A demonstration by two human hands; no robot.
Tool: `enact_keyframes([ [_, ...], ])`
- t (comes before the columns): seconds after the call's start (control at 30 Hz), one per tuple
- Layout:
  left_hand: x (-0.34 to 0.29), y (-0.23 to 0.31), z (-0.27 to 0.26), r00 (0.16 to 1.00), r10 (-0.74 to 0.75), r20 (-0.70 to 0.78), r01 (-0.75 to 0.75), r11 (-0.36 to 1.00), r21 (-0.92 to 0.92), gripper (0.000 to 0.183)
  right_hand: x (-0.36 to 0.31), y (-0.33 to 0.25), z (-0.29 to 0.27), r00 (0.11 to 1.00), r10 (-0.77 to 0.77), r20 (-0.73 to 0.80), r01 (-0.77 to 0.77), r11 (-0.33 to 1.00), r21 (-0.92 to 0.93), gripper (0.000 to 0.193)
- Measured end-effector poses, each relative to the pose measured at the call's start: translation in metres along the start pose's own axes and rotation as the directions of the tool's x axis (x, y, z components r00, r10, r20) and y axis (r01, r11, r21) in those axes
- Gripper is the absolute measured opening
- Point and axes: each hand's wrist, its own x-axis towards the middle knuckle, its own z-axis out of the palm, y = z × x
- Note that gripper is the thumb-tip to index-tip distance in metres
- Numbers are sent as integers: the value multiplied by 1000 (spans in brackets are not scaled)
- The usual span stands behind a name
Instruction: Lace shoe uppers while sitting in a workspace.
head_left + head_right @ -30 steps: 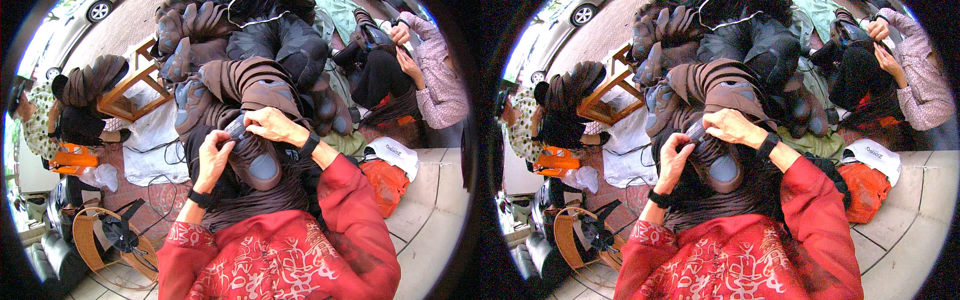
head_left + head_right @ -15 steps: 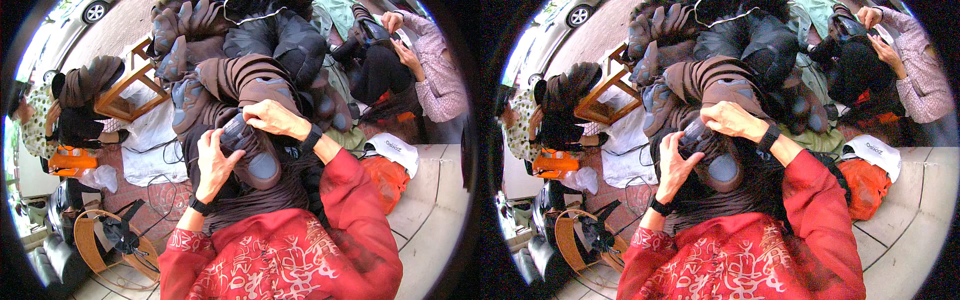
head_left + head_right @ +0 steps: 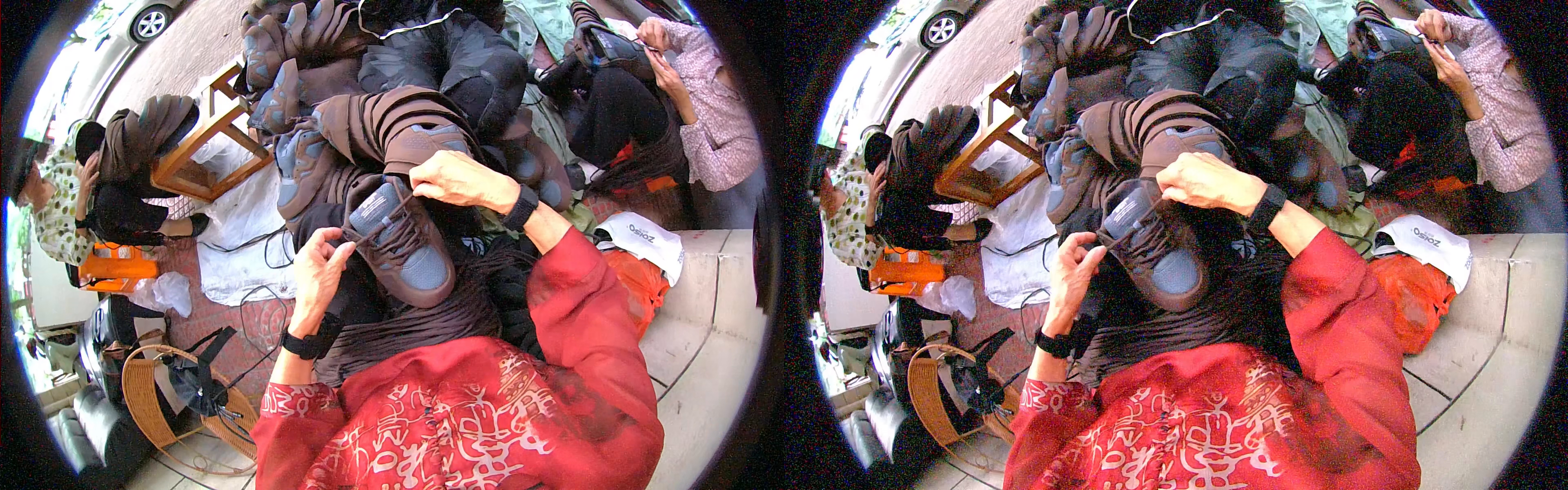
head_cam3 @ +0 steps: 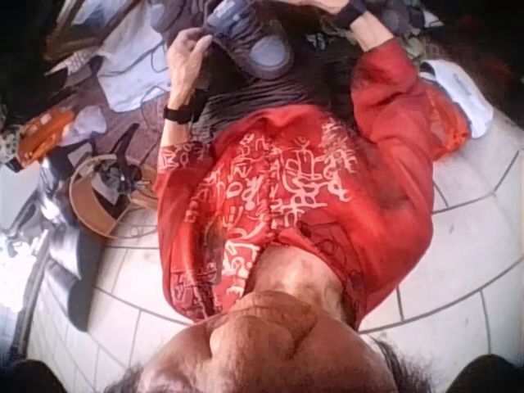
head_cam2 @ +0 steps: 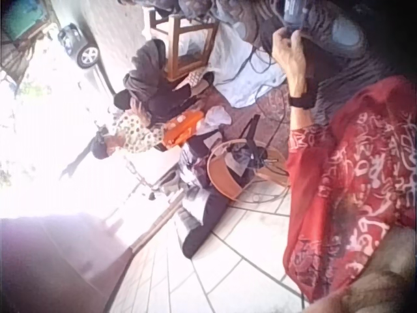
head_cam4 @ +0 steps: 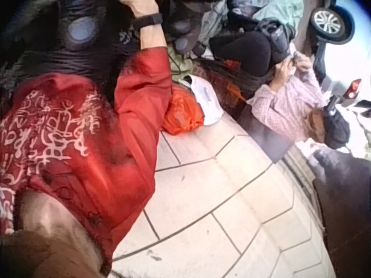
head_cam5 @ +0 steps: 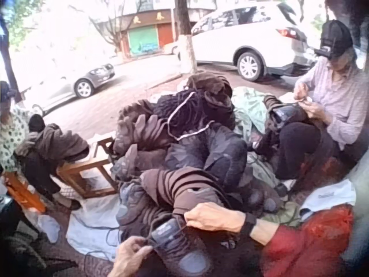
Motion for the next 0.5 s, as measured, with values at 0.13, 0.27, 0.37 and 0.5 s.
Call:
enact_keyframes([
  [0.13,-5,-12,-14,991,-43,130,78,956,-282,13,-4,-2,-8,997,-80,22,80,997,4,14],
  [0.27,-13,-25,-34,979,-12,204,44,988,-151,13,-8,6,-25,995,-90,50,94,993,-78,14],
  [0.37,-26,-33,-58,963,-74,261,116,982,-147,15,-20,20,-50,994,-87,71,93,992,-83,12],
  [0.5,-59,-52,-94,980,-121,159,127,992,-26,13,-57,45,-89,999,-7,-33,-3,958,-287,11],
])
